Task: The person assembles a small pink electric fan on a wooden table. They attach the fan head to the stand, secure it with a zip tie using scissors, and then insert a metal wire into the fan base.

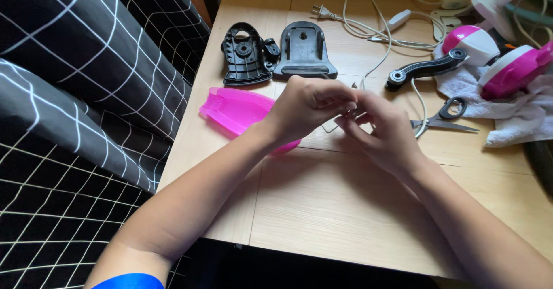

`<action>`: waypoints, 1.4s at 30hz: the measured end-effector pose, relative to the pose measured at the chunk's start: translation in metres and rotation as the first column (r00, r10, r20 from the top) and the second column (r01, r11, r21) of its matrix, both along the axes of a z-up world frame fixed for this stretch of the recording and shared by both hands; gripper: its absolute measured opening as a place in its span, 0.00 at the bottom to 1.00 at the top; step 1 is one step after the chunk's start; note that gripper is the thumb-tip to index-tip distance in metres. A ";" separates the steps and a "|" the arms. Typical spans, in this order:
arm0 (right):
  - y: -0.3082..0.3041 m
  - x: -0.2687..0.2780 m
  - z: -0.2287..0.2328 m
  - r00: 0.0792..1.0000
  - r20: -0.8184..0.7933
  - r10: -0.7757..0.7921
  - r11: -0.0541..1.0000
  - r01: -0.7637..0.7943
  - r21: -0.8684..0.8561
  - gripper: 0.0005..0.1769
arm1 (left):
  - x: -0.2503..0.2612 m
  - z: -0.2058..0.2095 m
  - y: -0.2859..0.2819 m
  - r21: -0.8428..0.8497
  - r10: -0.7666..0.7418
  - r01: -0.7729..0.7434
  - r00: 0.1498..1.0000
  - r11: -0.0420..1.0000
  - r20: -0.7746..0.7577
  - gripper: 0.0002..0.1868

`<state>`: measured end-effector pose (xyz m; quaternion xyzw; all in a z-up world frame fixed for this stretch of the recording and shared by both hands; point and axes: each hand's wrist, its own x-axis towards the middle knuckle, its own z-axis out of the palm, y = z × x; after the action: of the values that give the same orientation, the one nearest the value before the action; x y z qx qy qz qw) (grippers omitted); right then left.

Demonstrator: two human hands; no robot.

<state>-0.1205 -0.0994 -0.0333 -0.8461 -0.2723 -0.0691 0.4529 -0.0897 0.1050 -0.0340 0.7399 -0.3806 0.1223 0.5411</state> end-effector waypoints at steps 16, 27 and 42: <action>-0.061 0.021 0.027 0.989 0.055 -0.137 0.841 0.146 -0.521 0.14 | 0.002 -0.010 -0.010 0.182 -0.135 0.109 0.982 0.977 0.133 0.09; -0.042 0.039 -0.004 0.947 0.269 -0.176 0.932 0.249 -0.264 0.12 | 0.028 0.027 0.069 0.569 0.447 -0.364 0.894 0.737 -0.007 0.11; -0.013 0.055 -0.018 0.910 0.379 -0.166 0.895 0.301 -0.330 0.09 | 0.053 0.004 0.031 0.622 0.428 -0.376 0.901 0.687 0.073 0.06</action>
<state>-0.0653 -0.1123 -0.0512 -0.9196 -0.2497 -0.2151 0.2137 -0.0369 0.1361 -0.0296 0.9453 -0.2063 0.0765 0.2408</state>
